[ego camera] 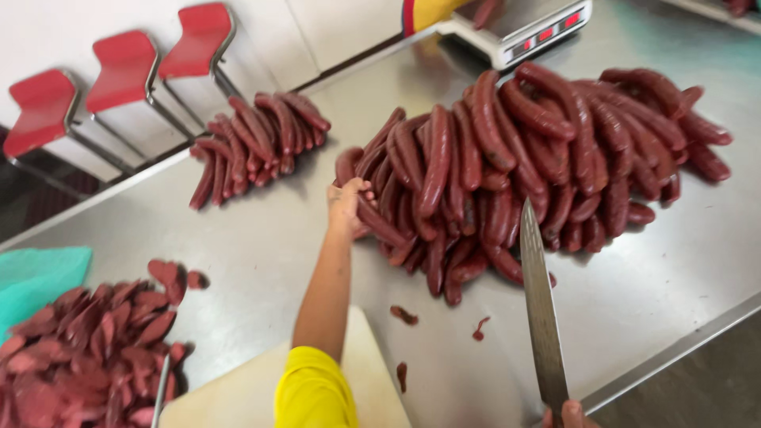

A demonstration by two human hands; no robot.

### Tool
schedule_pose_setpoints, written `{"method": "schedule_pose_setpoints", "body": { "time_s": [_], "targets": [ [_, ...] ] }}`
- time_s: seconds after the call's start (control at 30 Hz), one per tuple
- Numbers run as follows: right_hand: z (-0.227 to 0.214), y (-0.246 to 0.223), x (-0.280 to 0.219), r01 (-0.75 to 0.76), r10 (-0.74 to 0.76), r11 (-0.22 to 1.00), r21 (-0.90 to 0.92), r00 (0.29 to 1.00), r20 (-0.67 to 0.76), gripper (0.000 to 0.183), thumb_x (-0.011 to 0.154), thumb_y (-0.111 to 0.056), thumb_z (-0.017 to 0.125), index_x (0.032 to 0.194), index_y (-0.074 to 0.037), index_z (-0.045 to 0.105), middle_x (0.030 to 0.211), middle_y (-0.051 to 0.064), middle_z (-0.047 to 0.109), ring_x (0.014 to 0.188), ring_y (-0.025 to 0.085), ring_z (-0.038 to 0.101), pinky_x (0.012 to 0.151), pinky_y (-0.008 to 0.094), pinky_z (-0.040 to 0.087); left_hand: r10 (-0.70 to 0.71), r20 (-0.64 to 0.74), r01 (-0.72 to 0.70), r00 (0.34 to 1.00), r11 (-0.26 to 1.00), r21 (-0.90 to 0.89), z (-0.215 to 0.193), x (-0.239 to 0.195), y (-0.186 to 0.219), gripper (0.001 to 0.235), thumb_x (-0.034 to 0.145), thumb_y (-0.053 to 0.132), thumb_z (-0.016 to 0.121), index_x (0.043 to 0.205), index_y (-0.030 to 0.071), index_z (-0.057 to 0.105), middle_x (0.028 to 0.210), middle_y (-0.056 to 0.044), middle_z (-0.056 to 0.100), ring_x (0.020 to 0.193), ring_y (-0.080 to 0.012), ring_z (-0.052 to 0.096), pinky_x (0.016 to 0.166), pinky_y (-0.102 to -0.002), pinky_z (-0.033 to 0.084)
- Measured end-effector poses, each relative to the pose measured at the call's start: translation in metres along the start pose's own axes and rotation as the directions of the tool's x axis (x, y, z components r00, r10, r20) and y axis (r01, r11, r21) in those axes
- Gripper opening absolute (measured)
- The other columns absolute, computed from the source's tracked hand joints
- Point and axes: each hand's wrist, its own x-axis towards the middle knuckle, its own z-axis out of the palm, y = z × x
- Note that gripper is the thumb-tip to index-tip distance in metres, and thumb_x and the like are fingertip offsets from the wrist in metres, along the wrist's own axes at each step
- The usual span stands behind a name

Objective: The person slices whole red sausages into thin, uniform pieces on a white cutting board using a long knife. They repeatedly pick up a sausage, slice it, and transfer the slices to a pile on the left. The person also sharpens the knife on a honing steel during the process.

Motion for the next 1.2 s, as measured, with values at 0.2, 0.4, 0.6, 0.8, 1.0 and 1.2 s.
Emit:
{"method": "schedule_pose_setpoints", "body": {
  "time_s": [0.2,0.4,0.6,0.8,1.0,1.2],
  "targets": [
    [0.012,-0.021,-0.032,0.137,-0.148,0.989,0.059,0.955,0.256,0.064,0.103,-0.052,0.039,0.094,0.006,0.064,0.067,0.014,0.063,0.058,0.023,0.056,0.052,0.038,0.044,0.141,0.074,-0.142,0.987,0.57,0.81,-0.09,-0.192,0.097,0.044,0.095,0.041,0.066,0.115,0.002,0.059,0.069,-0.007,0.061,0.051,-0.0153,0.057,0.049,-0.032,0.049],
    [0.065,-0.056,-0.078,0.109,-0.02,0.981,-0.158,0.876,0.483,0.067,0.101,-0.055,0.037,0.092,0.004,0.067,0.068,0.01,0.064,0.059,0.018,0.056,0.054,0.034,0.048,-0.18,0.361,-0.345,0.915,0.112,0.932,-0.197,-0.36,0.055,0.052,0.088,0.058,0.068,0.113,0.013,0.067,0.087,-0.016,0.074,0.08,-0.0373,0.073,0.07,-0.044,0.057],
    [0.09,-0.072,-0.114,0.264,0.17,0.771,-0.579,0.791,0.588,0.067,0.102,-0.058,0.038,0.089,0.0,0.069,0.062,0.009,0.06,0.058,0.018,0.055,0.056,0.035,0.048,-0.23,0.393,-0.444,0.89,-0.248,0.861,-0.284,-0.411,0.021,0.046,0.093,0.051,0.064,0.124,0.017,0.066,0.11,-0.015,0.068,0.104,-0.0378,0.064,0.092,-0.051,0.046],
    [0.113,-0.113,-0.143,0.45,0.303,0.337,-0.827,0.78,0.548,0.06,0.096,-0.061,0.038,0.101,-0.011,0.071,0.067,0.014,0.071,0.066,0.029,0.07,0.067,0.045,0.054,0.44,0.482,-0.481,0.758,-0.124,0.868,-0.266,-0.445,-0.041,0.044,0.086,0.004,0.06,0.13,0.007,0.063,0.124,-0.009,0.062,0.117,-0.0297,0.06,0.108,-0.052,0.041],
    [0.121,-0.155,-0.157,0.592,0.382,-0.066,-0.804,0.759,0.527,0.058,0.094,-0.065,0.038,0.101,-0.014,0.065,0.072,0.012,0.074,0.072,0.033,0.075,0.071,0.048,0.058,0.544,0.624,-0.717,0.56,-0.058,0.694,-0.245,-0.436,-0.077,0.025,0.084,0.017,0.086,0.102,0.015,0.069,0.107,-0.001,0.061,0.102,-0.022,0.057,0.088,-0.04,0.042],
    [0.086,-0.184,-0.154,0.561,0.478,-0.298,-0.772,0.788,0.388,0.053,0.094,-0.065,0.035,0.105,-0.019,0.06,0.07,0.009,0.076,0.073,0.03,0.077,0.073,0.045,0.062,0.552,0.66,-0.697,0.509,-0.185,0.692,-0.248,-0.427,-0.08,0.022,0.084,0.017,0.09,0.097,0.02,0.074,0.101,0.006,0.061,0.093,-0.0147,0.057,0.087,-0.034,0.043]
  ]
}}
